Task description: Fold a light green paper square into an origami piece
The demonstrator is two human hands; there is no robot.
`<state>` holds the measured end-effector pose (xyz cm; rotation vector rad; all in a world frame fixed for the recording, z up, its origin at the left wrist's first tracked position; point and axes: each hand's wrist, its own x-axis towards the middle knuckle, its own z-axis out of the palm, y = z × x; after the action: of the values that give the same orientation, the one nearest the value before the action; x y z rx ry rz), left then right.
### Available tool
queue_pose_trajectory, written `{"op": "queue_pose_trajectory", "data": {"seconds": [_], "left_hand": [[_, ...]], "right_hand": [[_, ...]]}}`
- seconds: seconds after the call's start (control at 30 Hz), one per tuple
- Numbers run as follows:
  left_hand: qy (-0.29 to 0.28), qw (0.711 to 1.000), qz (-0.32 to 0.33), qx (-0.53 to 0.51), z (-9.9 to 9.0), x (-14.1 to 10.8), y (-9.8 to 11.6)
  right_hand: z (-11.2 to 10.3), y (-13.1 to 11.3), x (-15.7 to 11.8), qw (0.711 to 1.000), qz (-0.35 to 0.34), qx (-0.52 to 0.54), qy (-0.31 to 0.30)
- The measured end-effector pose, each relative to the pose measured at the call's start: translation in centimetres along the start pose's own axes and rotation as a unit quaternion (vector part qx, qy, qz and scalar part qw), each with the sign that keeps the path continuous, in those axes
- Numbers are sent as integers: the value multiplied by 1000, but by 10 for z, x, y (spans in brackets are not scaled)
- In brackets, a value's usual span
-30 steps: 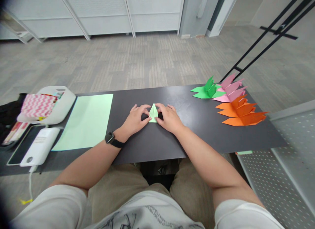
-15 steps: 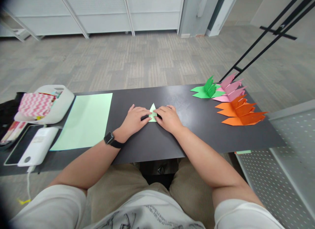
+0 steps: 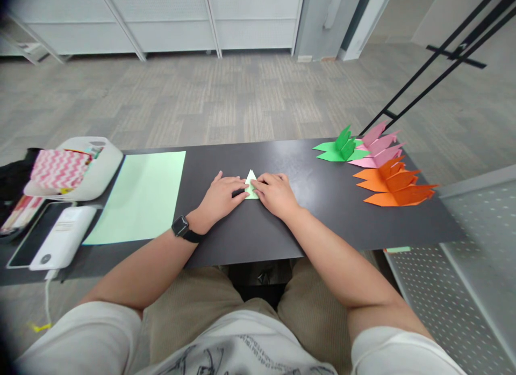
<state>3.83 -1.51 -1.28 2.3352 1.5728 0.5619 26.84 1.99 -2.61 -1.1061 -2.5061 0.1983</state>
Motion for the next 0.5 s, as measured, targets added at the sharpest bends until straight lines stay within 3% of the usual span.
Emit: {"op": "queue_pose_trajectory", "data": {"seconds": [0.5], "left_hand": [[3, 1000, 12, 12, -2, 0, 0]], "right_hand": [[2, 2, -1, 1000, -17, -4, -5]]}}
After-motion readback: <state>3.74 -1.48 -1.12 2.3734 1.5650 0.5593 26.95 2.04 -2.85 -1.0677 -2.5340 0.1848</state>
